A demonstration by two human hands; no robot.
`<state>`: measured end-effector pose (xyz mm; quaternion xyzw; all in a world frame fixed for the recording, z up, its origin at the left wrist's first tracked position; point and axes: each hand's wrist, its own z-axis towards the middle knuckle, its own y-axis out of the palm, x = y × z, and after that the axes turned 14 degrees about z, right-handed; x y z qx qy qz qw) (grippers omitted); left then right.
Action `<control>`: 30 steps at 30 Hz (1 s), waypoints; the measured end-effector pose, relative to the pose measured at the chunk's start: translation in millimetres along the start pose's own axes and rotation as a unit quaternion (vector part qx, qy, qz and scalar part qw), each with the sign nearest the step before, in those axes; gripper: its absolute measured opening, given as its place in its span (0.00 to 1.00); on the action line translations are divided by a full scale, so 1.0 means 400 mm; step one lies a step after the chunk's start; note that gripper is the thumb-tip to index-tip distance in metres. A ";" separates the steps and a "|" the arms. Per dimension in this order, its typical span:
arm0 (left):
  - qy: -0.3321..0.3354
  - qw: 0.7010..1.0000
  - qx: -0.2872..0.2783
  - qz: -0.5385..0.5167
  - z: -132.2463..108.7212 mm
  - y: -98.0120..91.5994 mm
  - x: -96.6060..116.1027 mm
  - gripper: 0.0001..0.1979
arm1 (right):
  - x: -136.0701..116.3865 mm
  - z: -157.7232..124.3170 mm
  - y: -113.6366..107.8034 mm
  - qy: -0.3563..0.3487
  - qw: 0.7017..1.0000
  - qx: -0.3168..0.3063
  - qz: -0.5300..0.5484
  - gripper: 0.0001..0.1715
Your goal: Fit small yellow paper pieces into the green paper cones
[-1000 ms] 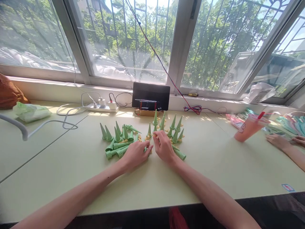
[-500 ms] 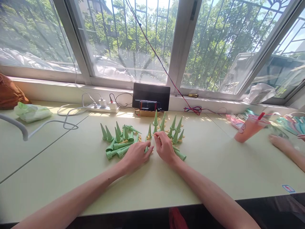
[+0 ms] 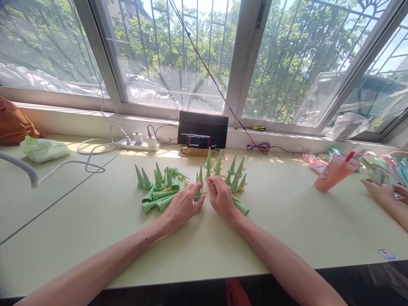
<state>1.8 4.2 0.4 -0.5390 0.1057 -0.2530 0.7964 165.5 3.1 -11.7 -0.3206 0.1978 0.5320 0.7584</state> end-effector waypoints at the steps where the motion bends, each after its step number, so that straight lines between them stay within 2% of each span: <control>1: -0.003 1.000 0.009 -0.008 0.001 0.001 -0.002 0.10 | 0.000 0.000 0.000 -0.001 1.000 0.001 0.000 0.09; 12: 0.010 0.982 0.129 -0.140 0.014 0.012 -0.020 0.11 | 0.005 -0.001 0.001 0.005 1.000 0.004 0.016 0.09; 21: 0.003 0.980 0.120 -0.161 0.016 0.007 -0.021 0.17 | -0.001 0.002 0.000 0.007 1.000 0.000 0.016 0.10; 30: -0.006 0.984 0.119 -0.132 0.017 0.008 -0.024 0.14 | -0.010 0.004 0.000 0.000 1.000 -0.008 0.010 0.11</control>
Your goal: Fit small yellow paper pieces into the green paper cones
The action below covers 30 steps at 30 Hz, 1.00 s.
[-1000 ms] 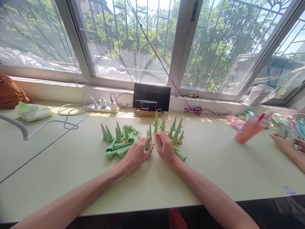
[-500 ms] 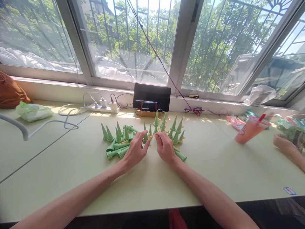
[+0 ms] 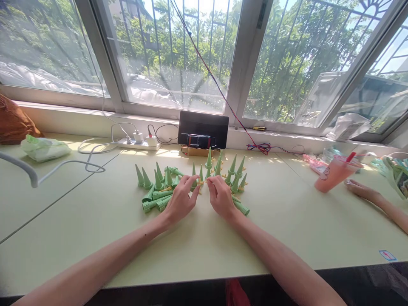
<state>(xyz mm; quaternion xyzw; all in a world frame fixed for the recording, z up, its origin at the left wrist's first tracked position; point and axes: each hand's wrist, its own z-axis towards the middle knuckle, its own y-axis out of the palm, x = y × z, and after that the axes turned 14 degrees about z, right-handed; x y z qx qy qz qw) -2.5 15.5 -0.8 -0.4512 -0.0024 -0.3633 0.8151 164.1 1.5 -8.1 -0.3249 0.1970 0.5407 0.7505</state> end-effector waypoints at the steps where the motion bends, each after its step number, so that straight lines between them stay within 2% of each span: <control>1: -0.002 1.000 0.001 0.003 0.001 0.000 0.000 0.14 | -0.001 0.000 0.000 -0.001 1.000 0.000 0.000 0.11; 11: -0.025 0.999 0.018 0.012 0.004 -0.010 0.006 0.14 | 0.002 0.001 -0.002 -0.002 1.000 -0.001 0.001 0.11; 30: -0.008 1.000 0.012 0.019 -0.003 -0.004 0.010 0.12 | 0.006 -0.002 0.000 0.010 1.000 -0.005 -0.002 0.11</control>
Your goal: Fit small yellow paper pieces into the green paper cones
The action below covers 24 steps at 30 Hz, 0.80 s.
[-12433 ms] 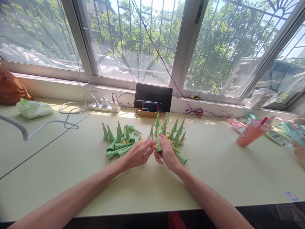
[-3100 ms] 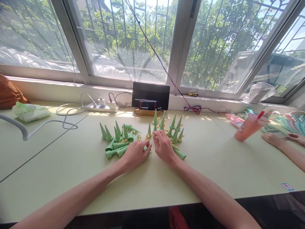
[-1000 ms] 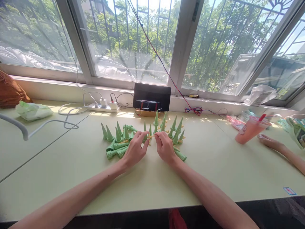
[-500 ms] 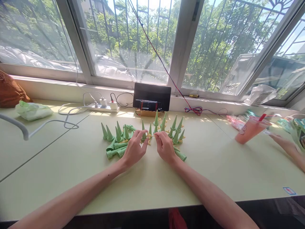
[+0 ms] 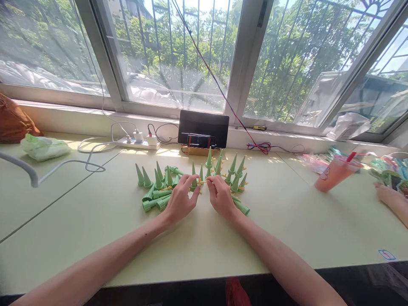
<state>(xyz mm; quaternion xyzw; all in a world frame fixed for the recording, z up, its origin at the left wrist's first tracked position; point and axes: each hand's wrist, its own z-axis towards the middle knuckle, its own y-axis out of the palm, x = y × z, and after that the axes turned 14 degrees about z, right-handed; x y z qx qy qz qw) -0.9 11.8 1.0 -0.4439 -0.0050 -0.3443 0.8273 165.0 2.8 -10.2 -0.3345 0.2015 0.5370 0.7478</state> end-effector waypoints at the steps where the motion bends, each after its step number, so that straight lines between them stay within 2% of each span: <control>1: 0.003 1.000 -0.001 0.000 -0.001 0.001 0.000 0.13 | 0.001 0.000 0.000 0.000 1.000 -0.001 0.000 0.11; 11: 0.018 0.999 -0.026 -0.003 -0.006 0.004 0.000 0.18 | 0.010 -0.004 0.004 0.013 1.000 -0.016 -0.001 0.11; 24: 0.011 1.000 -0.026 -0.006 -0.007 0.002 0.001 0.18 | 0.004 -0.004 0.006 0.029 0.999 -0.039 0.017 0.10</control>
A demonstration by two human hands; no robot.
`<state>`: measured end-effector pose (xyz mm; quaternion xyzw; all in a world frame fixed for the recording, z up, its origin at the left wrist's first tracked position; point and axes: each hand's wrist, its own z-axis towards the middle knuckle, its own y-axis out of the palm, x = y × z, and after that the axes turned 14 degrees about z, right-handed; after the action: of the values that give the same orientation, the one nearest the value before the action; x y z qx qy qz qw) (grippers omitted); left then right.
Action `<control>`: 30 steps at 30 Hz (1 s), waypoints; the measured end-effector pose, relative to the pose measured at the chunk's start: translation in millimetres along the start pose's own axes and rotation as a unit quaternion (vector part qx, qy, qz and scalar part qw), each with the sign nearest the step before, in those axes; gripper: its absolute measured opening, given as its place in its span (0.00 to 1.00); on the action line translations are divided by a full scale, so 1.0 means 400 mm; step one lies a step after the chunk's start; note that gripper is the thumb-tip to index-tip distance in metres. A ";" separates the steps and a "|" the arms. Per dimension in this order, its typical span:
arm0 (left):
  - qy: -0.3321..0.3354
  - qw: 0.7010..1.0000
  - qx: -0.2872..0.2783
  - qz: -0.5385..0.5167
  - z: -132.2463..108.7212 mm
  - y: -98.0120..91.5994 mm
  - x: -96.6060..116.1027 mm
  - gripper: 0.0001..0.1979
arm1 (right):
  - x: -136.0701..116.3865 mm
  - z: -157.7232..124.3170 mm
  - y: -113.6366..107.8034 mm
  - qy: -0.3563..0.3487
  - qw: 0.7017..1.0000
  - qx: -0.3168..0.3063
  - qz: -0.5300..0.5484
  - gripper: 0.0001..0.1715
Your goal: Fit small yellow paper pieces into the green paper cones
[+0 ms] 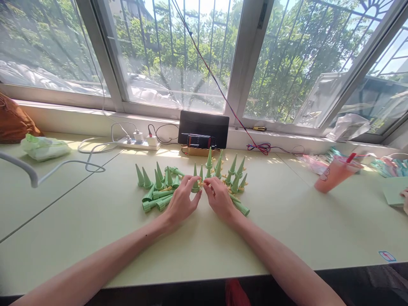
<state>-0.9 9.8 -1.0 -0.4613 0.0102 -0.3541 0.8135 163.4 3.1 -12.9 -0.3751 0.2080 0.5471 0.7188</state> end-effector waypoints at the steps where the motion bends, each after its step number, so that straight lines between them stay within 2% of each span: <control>1: 0.001 1.000 0.002 0.000 0.000 0.001 0.000 0.17 | -0.001 0.000 0.000 -0.001 1.000 -0.002 0.001 0.10; 30: 0.015 1.000 0.012 0.003 0.000 0.018 0.009 0.18 | 0.005 -0.005 -0.015 0.011 1.000 -0.020 -0.016 0.10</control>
<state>5.8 10.2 -5.3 -0.4457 0.0195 -0.3585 0.8200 170.0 1.9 -13.8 -0.3982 0.1988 0.5358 0.7175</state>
